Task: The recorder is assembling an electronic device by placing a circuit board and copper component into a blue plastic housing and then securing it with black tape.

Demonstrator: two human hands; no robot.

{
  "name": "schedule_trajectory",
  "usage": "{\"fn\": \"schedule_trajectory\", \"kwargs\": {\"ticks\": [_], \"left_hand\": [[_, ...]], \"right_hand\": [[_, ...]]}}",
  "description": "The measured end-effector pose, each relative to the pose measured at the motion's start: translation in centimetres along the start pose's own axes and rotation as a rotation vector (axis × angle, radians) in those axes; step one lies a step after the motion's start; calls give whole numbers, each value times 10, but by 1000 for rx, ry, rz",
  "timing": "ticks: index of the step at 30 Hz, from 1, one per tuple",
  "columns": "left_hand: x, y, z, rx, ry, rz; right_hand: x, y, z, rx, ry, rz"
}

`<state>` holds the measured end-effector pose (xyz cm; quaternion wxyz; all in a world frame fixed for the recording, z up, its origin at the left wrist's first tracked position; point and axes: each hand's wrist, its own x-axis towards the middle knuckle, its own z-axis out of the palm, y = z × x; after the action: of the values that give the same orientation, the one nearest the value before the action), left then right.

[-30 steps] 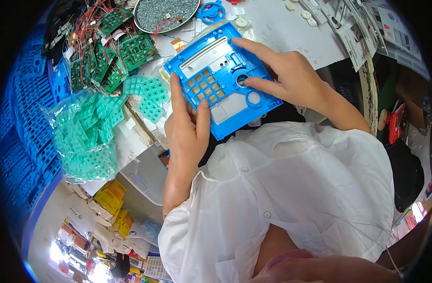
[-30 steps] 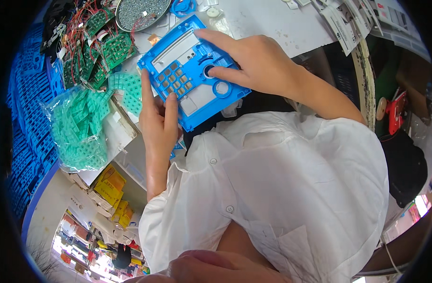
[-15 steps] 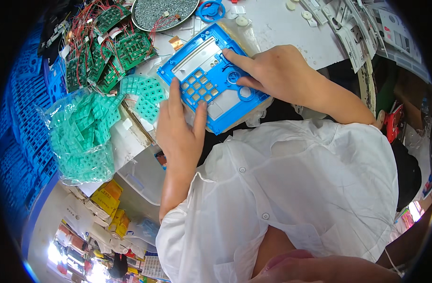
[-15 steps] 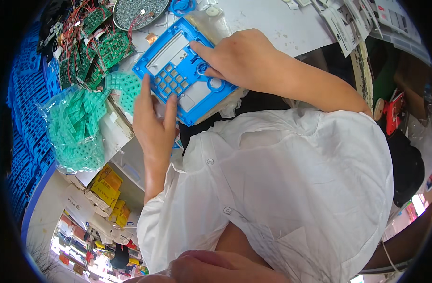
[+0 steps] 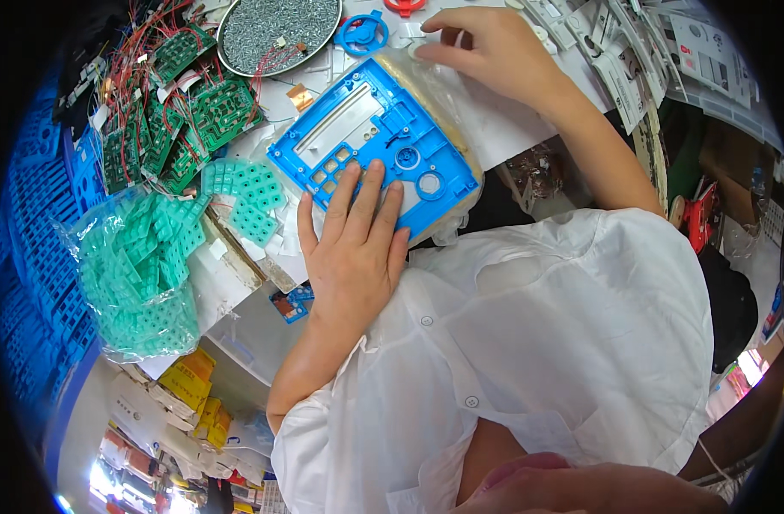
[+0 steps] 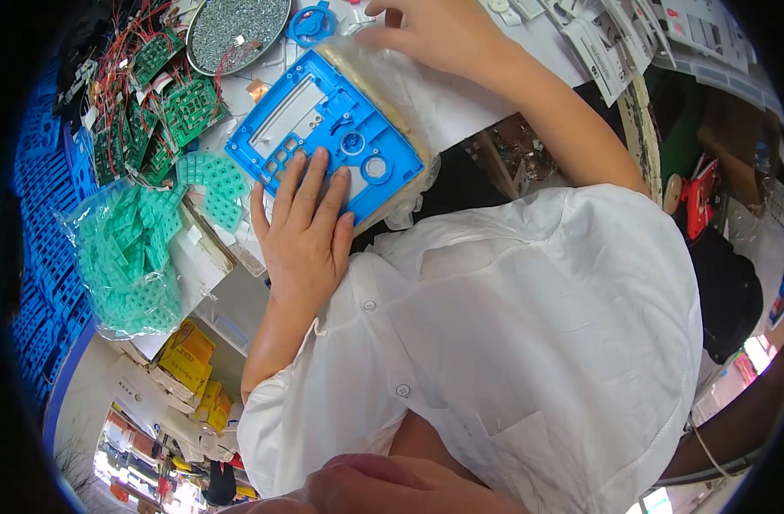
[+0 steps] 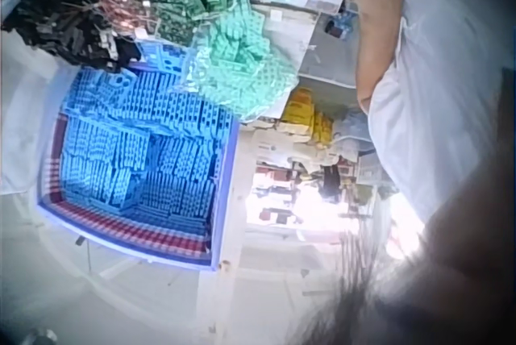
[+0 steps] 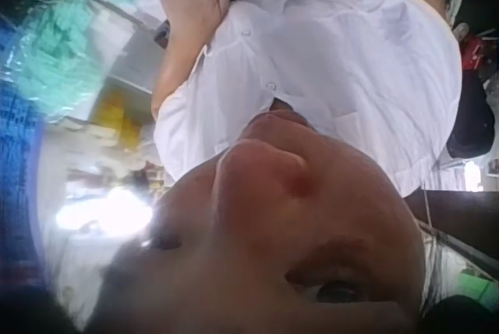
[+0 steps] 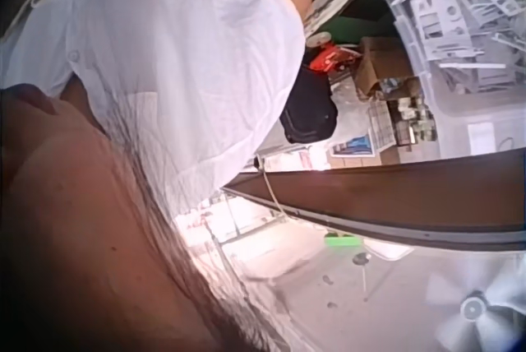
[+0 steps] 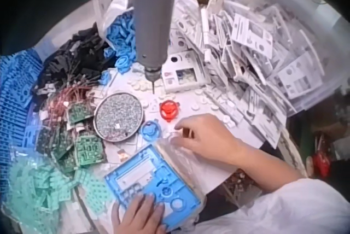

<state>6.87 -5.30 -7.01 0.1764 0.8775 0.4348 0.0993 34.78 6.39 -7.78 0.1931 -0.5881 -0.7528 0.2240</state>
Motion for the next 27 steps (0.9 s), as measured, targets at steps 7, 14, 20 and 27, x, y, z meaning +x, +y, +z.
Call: {"fn": "schedule_trajectory", "kwargs": {"ticks": [7, 14, 20, 27], "left_hand": [[0, 2, -1, -25, 2, -18], [-1, -1, 1, -16, 15, 4], [-1, -4, 5, -12, 57, 39], [8, -2, 6, 3, 79, 18]], "right_hand": [[-4, 6, 13, -200, 243, -246], [-52, -48, 9, 203, 9, -262], [-58, -60, 33, -36, 93, -312], [-48, -71, 26, -175, -1, -330]]}}
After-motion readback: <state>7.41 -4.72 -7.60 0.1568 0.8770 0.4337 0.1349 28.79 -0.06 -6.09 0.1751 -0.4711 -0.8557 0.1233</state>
